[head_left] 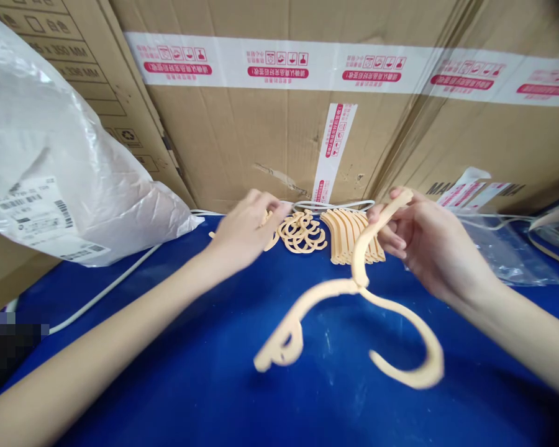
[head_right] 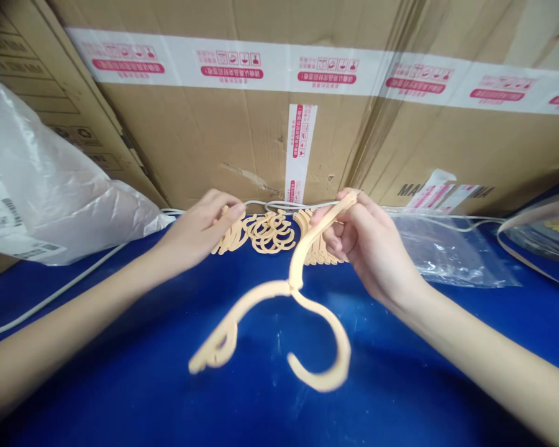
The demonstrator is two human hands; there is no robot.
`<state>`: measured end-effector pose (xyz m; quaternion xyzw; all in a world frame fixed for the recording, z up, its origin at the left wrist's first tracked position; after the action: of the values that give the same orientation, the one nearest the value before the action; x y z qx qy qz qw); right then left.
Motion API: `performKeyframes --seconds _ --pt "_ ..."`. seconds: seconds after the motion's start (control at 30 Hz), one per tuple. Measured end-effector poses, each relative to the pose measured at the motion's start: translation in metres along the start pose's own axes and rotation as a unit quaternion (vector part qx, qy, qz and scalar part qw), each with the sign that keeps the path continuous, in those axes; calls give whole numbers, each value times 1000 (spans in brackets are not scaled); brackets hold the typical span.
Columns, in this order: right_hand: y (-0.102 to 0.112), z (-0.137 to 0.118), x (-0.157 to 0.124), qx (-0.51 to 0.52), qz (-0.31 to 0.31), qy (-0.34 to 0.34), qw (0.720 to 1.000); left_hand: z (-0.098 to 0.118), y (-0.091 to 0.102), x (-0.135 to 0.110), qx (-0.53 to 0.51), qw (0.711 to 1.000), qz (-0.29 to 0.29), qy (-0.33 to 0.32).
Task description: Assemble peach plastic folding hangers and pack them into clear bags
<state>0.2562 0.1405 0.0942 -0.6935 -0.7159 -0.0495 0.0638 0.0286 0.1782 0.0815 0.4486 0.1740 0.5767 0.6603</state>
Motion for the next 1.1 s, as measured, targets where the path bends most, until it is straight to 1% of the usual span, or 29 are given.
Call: performKeyframes --seconds 0.03,0.07,0.1,0.13,0.17,0.2,0.27,0.33,0.37,0.4,0.43,0.47,0.5,0.57,0.6,0.63,0.67,0.7,0.73,0.8,0.83,0.87,0.9,0.93,0.97,1.0,1.03,1.07,1.1 --pt "4 -1 0 -1 27 16 1000 14 -9 -6 -86 994 -62 -18" --pt "7 -3 1 3 52 32 998 25 -16 -12 -168 979 -119 -11" --pt "11 -3 2 12 72 49 996 34 -24 -19 -230 957 -174 8" --pt "14 -4 3 19 83 67 994 40 -30 -25 -283 934 -216 31" --pt "17 -5 4 16 86 88 992 43 -35 -30 -332 909 -244 62" --pt "19 -7 5 0 81 114 990 45 -38 -33 -381 883 -262 86" --pt "21 -10 8 -82 46 163 982 45 -41 -35 -472 831 -271 117" --pt "19 -11 9 -209 2 195 958 44 -40 -32 -536 794 -257 127" --pt "16 -10 8 -276 -19 206 939 43 -39 -31 -554 785 -245 131" --pt "13 -9 7 -343 -35 218 913 42 -38 -30 -565 779 -236 135" --pt "10 -8 4 -408 -47 236 881 42 -38 -30 -572 774 -233 138" --pt "5 -8 0 -467 -57 262 843 44 -38 -32 -578 768 -238 138" --pt "-1 -8 -5 -521 -63 296 798 46 -39 -34 -582 761 -252 138" --pt "-13 -8 -18 -607 -64 382 694 51 -42 -40 -584 742 -296 144" --pt "-18 -8 -24 -638 -60 422 642 53 -43 -44 -586 729 -318 153" --pt "-21 -7 -29 -661 -54 452 596 54 -45 -46 -592 714 -336 165" --pt "-23 -6 -32 -680 -46 469 562 55 -46 -48 -601 698 -347 178" --pt "-24 -5 -33 -695 -39 473 540 55 -47 -49 -614 681 -350 192" --pt "-24 -4 -33 -706 -34 469 530 55 -48 -50 -629 663 -347 208" --pt "-24 -2 -33 -715 -28 452 532 55 -49 -49 -663 625 -342 231" --pt "-25 -1 -33 -715 -33 445 539 56 -51 -49 -675 607 -346 236" --pt "-26 0 -33 -710 -43 437 550 58 -52 -49 -681 594 -358 236" --pt "-27 1 -33 -704 -59 422 568 59 -53 -50 -677 591 -373 231" --pt "-28 2 -32 -696 -79 398 592 59 -55 -51 -664 600 -386 225" --pt "-27 3 -31 -685 -104 361 624 57 -56 -52 -641 621 -394 218" --pt "-25 6 -27 -664 -134 309 667 54 -57 -53 -606 657 -396 210" --pt "-22 9 -23 -630 -168 243 718 49 -58 -53 -556 711 -384 196" --pt "-16 12 -17 -584 -195 172 769 42 -58 -52 -494 771 -360 180" --pt "-9 15 -11 -528 -214 105 815 36 -57 -50 -429 825 -331 161"
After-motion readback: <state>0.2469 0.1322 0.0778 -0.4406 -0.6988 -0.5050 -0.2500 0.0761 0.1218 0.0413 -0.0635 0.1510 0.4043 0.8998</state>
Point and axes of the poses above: each hand's wrist, its own x-axis towards the middle knuckle, its own y-axis out of the back of the hand, z = x × y, the point moved 5 cm from there along x, towards the middle knuckle, and after that the axes turned 1 degree about -z, right-handed, at the moved point
